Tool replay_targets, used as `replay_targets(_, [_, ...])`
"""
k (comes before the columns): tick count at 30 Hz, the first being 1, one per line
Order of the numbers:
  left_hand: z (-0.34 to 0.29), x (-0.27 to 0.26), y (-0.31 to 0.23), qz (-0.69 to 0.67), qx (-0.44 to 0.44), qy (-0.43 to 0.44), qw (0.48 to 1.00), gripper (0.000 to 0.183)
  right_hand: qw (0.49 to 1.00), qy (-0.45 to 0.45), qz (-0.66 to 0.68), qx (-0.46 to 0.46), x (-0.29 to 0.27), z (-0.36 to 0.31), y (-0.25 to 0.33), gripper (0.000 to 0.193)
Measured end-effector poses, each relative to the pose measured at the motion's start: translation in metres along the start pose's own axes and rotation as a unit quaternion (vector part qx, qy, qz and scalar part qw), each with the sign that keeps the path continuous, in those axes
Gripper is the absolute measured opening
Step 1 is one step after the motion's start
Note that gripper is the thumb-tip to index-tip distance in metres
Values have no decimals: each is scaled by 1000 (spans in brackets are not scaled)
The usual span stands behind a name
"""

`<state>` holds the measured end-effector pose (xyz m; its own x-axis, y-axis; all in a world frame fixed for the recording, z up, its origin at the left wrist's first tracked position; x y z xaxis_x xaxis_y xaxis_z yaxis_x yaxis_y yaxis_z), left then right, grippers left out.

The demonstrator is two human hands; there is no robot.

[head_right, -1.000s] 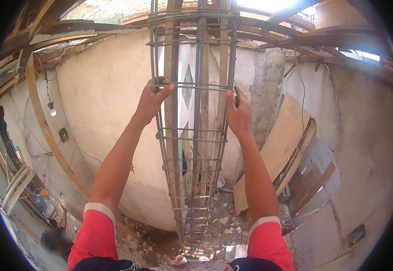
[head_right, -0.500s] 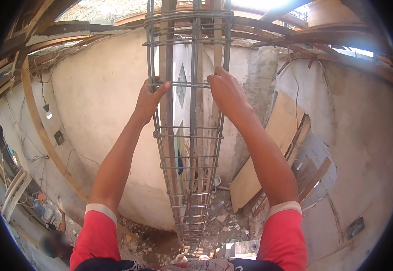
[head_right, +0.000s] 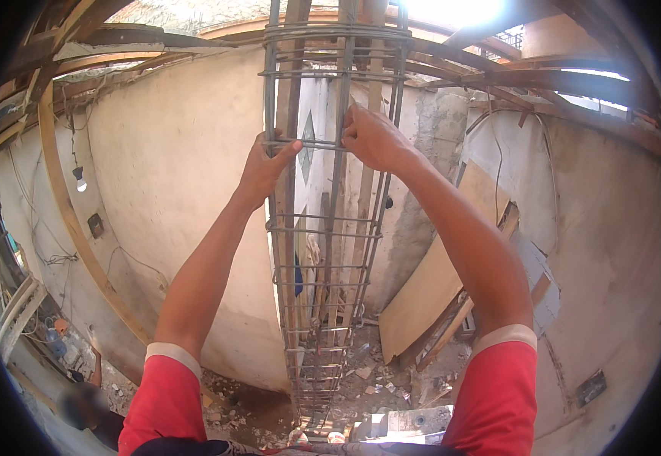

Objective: The person assembles a vertical metal rack by hand, using pliers to bend and secure wire ties at multiple joints. They repeatedly position the rack, wrap ties around intersections, and tighten them with pliers. Another person is briefly visible in the background.

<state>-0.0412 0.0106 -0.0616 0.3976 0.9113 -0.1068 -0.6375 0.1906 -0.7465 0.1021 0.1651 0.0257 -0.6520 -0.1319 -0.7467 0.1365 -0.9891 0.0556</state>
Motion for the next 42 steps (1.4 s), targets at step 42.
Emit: replay_targets(42, [-2, -1, -1, -2, 21, -19, 1000, 82, 986, -148, 27, -73, 20, -39, 30, 17])
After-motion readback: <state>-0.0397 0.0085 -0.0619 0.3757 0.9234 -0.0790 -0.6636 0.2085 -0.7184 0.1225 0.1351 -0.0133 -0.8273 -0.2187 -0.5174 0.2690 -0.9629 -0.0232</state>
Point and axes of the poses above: each hand's wrist, its own z-axis towards the middle knuckle, its own x-axis out of the palm, y = z × x, the point moved 9 cm from there along z, towards the middle knuckle, and after that the axes turned 2 degrees about -x, right-handed, at the moved point
